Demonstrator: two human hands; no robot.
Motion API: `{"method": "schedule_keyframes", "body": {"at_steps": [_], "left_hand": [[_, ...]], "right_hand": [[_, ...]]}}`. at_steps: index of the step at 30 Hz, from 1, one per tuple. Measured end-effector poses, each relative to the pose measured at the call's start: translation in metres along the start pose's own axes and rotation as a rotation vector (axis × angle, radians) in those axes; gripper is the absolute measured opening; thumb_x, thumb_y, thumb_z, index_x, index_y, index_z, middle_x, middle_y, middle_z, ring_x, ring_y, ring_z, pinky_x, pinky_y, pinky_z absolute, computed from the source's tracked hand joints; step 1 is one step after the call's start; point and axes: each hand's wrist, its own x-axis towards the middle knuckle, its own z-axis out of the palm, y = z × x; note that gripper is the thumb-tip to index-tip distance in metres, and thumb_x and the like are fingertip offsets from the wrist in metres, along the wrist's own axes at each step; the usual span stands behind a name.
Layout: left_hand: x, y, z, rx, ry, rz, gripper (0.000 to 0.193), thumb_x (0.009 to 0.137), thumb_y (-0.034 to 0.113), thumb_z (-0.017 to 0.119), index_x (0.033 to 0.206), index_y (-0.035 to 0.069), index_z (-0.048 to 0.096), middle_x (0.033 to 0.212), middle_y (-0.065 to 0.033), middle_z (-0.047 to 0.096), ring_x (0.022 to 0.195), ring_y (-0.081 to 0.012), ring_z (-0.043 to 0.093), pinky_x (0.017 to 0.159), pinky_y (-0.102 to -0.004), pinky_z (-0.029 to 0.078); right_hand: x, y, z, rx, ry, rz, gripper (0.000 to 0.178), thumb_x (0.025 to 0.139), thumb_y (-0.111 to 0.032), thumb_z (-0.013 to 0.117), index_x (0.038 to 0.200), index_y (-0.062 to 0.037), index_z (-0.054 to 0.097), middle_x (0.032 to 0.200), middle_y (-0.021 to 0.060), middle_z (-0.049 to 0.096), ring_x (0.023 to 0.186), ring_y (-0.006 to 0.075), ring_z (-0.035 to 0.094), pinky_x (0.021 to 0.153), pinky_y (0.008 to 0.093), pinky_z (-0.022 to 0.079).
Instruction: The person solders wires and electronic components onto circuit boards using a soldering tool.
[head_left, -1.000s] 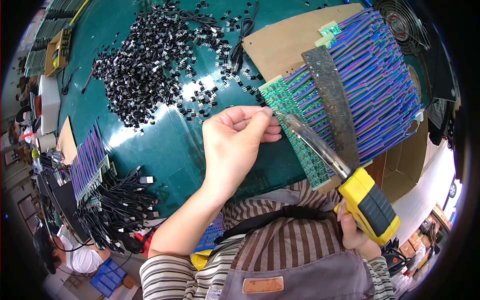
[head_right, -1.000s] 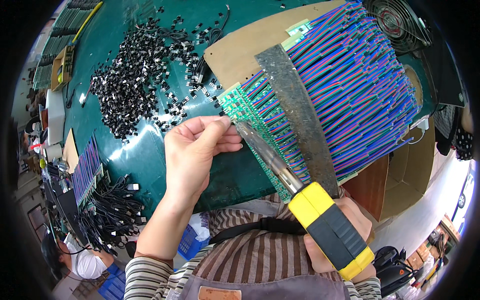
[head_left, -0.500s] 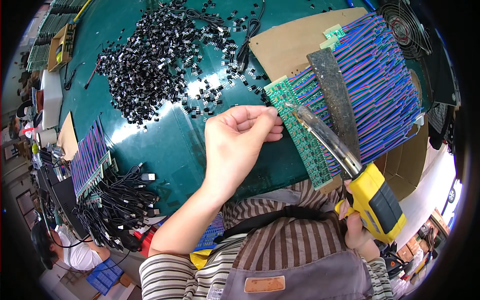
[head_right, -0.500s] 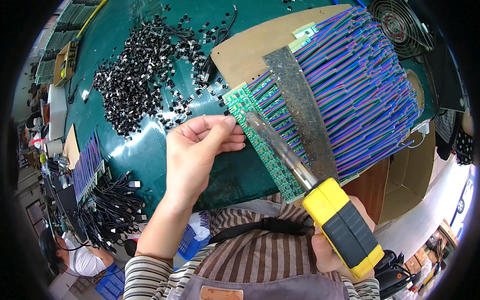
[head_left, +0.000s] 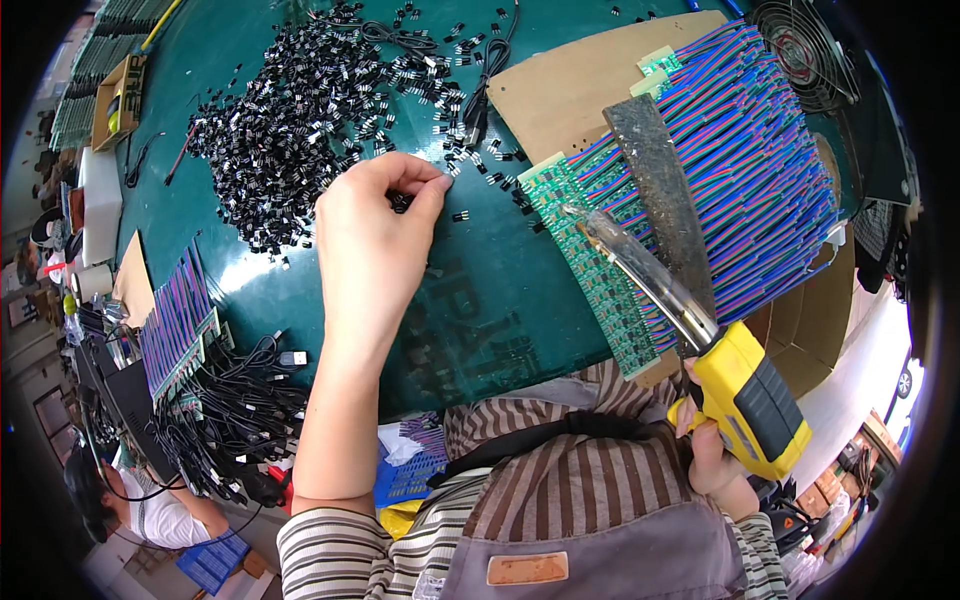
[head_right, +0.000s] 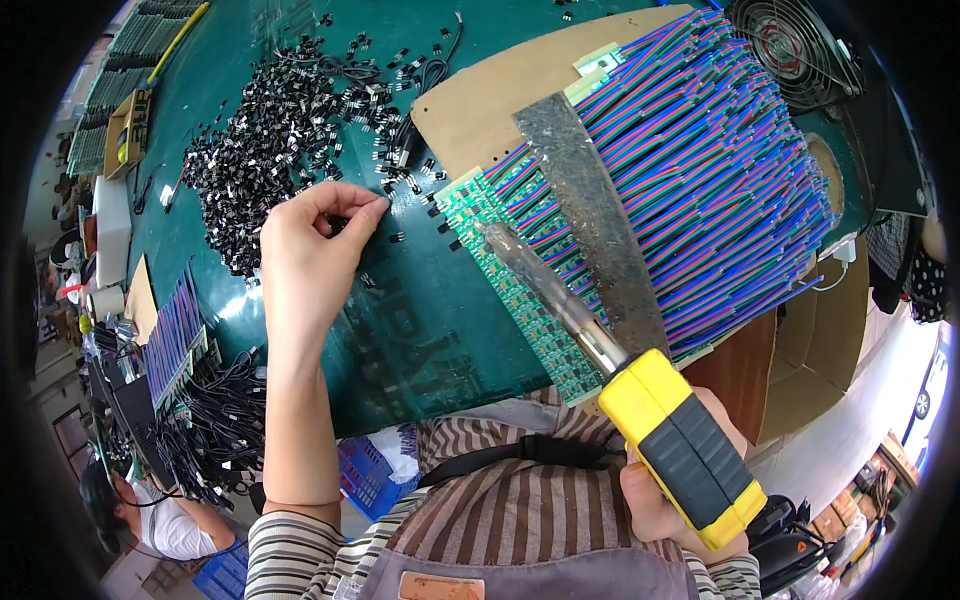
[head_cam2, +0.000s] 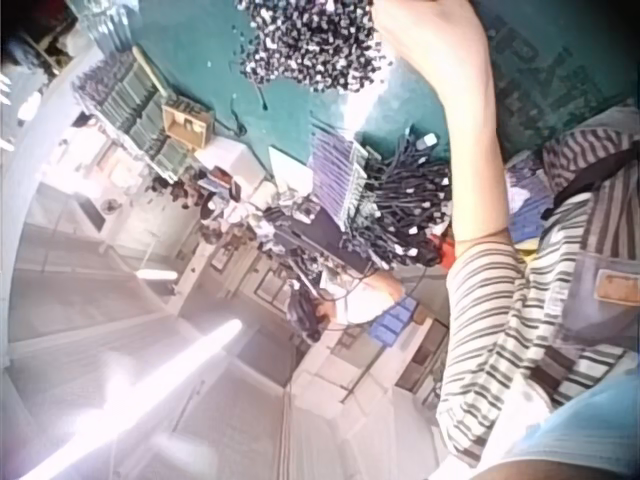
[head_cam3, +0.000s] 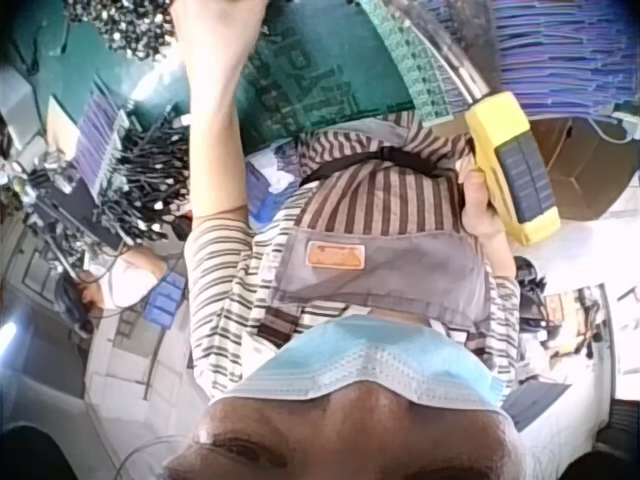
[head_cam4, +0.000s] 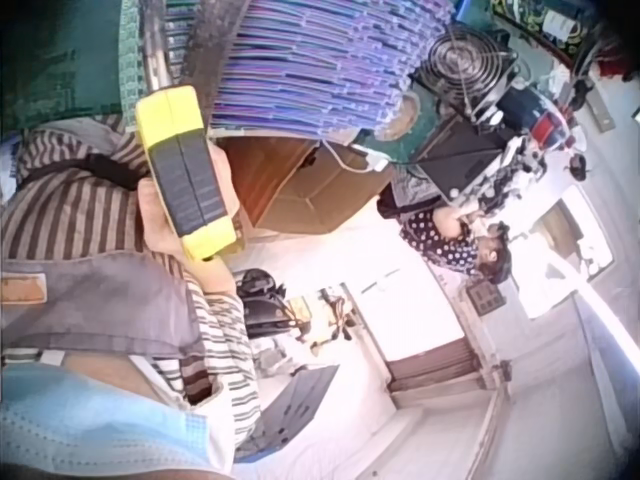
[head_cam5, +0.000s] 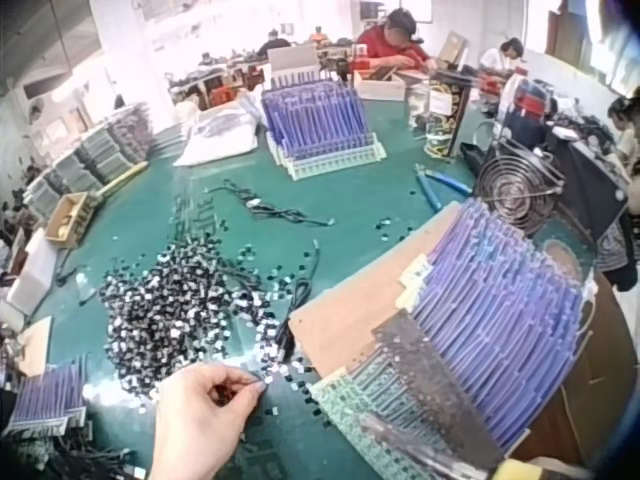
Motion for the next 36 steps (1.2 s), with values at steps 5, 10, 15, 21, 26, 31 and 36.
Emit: {"method": "schedule_keyframes", "body": {"at_steps": [5, 10, 15, 21, 26, 31, 36], "left_hand": [[-0.016, 0.015, -0.002, -0.034, 0.003, 0.114, 0.009, 0.082, 0.007, 0.070, 0.087, 0.001, 0.071, 0.077, -0.0034, 0.069, 0.061, -0.0057, 0.053, 0.058, -0.0210, 0.043], [-0.039, 0.031, -0.002, -0.780, -0.395, -0.316, 0.017, 0.090, 0.008, 0.066, 0.099, -0.006, 0.067, 0.088, -0.0096, 0.070, 0.080, -0.0122, 0.067, 0.070, -0.0232, 0.053], [-0.047, 0.029, 0.013, -0.977, -0.426, -0.353, 0.018, 0.090, 0.004, 0.064, 0.103, -0.007, 0.067, 0.096, -0.0140, 0.070, 0.086, -0.0160, 0.068, 0.075, -0.0260, 0.055], [-0.044, 0.032, 0.009, -0.987, -0.460, -0.429, 0.020, 0.088, 0.006, 0.068, 0.102, -0.007, 0.067, 0.094, -0.0144, 0.070, 0.083, -0.0152, 0.068, 0.076, -0.0260, 0.055], [-0.038, 0.030, 0.014, -1.092, -0.499, -0.616, 0.020, 0.086, 0.009, 0.071, 0.098, -0.006, 0.068, 0.089, -0.0135, 0.070, 0.075, -0.0144, 0.067, 0.072, -0.0265, 0.057], [-0.042, 0.033, 0.022, -1.087, -0.400, -0.584, 0.017, 0.087, 0.009, 0.069, 0.093, -0.006, 0.068, 0.084, -0.0124, 0.070, 0.069, -0.0146, 0.067, 0.066, -0.0272, 0.058], [-0.043, 0.036, 0.021, -1.044, -0.378, -0.558, 0.017, 0.088, 0.009, 0.069, 0.094, -0.007, 0.068, 0.085, -0.0127, 0.070, 0.070, -0.0149, 0.067, 0.067, -0.0266, 0.058]], "right_hand": [[-0.004, 0.007, -0.004, 0.001, -0.031, 0.078, 0.025, 0.078, -0.023, 0.063, 0.097, -0.0060, 0.068, 0.086, 0.0104, 0.061, 0.075, 0.0262, 0.062, 0.068, 0.0332, 0.050], [-0.004, 0.015, -0.010, -0.006, -0.052, 0.070, 0.025, 0.077, -0.021, 0.063, 0.096, -0.0062, 0.068, 0.086, 0.0109, 0.060, 0.075, 0.0267, 0.062, 0.067, 0.0332, 0.050], [0.003, 0.002, -0.011, -0.161, -0.125, 0.058, 0.024, 0.076, -0.019, 0.063, 0.096, -0.0061, 0.068, 0.087, 0.0113, 0.060, 0.075, 0.0271, 0.062, 0.068, 0.0332, 0.050], [0.000, 0.004, -0.008, -0.114, -0.072, -0.005, 0.025, 0.076, -0.018, 0.062, 0.096, -0.0050, 0.068, 0.091, 0.0143, 0.062, 0.080, 0.0306, 0.063, 0.073, 0.0346, 0.050], [-0.013, 0.024, -0.009, -0.016, -0.020, 0.046, 0.030, 0.075, -0.021, 0.063, 0.098, -0.0019, 0.067, 0.097, 0.0171, 0.064, 0.086, 0.0322, 0.064, 0.076, 0.0358, 0.051], [-0.012, 0.017, -0.008, -0.032, -0.019, 0.039, 0.030, 0.077, -0.023, 0.063, 0.097, -0.0016, 0.067, 0.095, 0.0162, 0.064, 0.084, 0.0322, 0.065, 0.075, 0.0360, 0.052], [-0.013, 0.016, -0.007, -0.032, -0.008, 0.041, 0.029, 0.078, -0.024, 0.063, 0.096, -0.0014, 0.067, 0.092, 0.0154, 0.064, 0.080, 0.0316, 0.064, 0.072, 0.0357, 0.051]]}}
